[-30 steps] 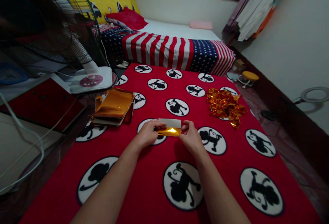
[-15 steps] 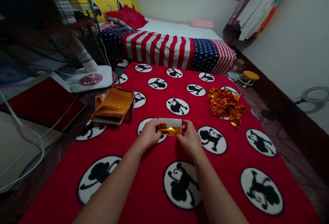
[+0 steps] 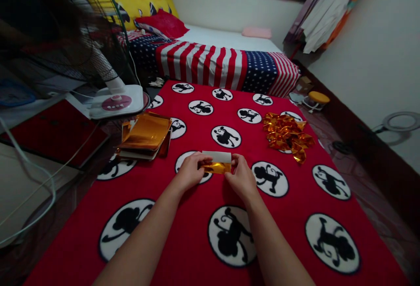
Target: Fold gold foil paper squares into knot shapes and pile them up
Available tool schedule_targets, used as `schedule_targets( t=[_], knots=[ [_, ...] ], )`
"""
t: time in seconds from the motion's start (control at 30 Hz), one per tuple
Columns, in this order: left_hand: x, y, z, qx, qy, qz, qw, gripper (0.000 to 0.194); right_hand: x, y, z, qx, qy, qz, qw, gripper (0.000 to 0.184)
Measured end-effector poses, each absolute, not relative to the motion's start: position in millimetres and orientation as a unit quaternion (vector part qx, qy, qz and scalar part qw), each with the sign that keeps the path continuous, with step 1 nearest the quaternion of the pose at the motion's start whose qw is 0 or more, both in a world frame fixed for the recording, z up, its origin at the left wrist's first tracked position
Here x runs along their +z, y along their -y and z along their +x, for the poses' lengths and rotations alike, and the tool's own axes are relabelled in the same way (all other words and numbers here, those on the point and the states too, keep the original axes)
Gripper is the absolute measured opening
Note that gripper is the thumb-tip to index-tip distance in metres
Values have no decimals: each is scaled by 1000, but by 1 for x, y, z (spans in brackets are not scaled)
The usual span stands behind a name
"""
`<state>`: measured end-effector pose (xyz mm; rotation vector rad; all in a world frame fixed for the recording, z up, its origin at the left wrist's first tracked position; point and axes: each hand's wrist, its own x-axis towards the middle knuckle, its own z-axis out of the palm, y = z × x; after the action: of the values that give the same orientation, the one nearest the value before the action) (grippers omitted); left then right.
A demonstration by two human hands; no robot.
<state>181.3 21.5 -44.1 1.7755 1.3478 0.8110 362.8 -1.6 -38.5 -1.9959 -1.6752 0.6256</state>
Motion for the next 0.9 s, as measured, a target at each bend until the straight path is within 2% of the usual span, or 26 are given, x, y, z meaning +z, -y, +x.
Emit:
schedule_targets(
  t=[0.1,0.27,0.37,0.53,0.67,0.77,0.9],
  knots=[
    [-47,-24,169,352,-502,641,462,58,-48,-5,375,258,606,-707,256,48],
    [-55,-22,154,566,-494,379,541,28,-42,-10,373,260,595,-717,254,33],
    [-60,-21,153,613,-460,305,566,23,-33,-7,365,228,601,-732,226,32],
    [-62,-17,157,583,-477,440,488,25,-33,-2,362,217,593,-737,241,24],
    [-57,-11,159,507,-489,582,406,40,-36,0,365,228,580,-731,276,34],
    [-53,-7,160,471,-478,628,393,51,-37,1,366,226,570,-734,291,38],
    [-54,-4,161,463,-470,631,409,60,-39,3,365,221,576,-729,298,33]
  ],
)
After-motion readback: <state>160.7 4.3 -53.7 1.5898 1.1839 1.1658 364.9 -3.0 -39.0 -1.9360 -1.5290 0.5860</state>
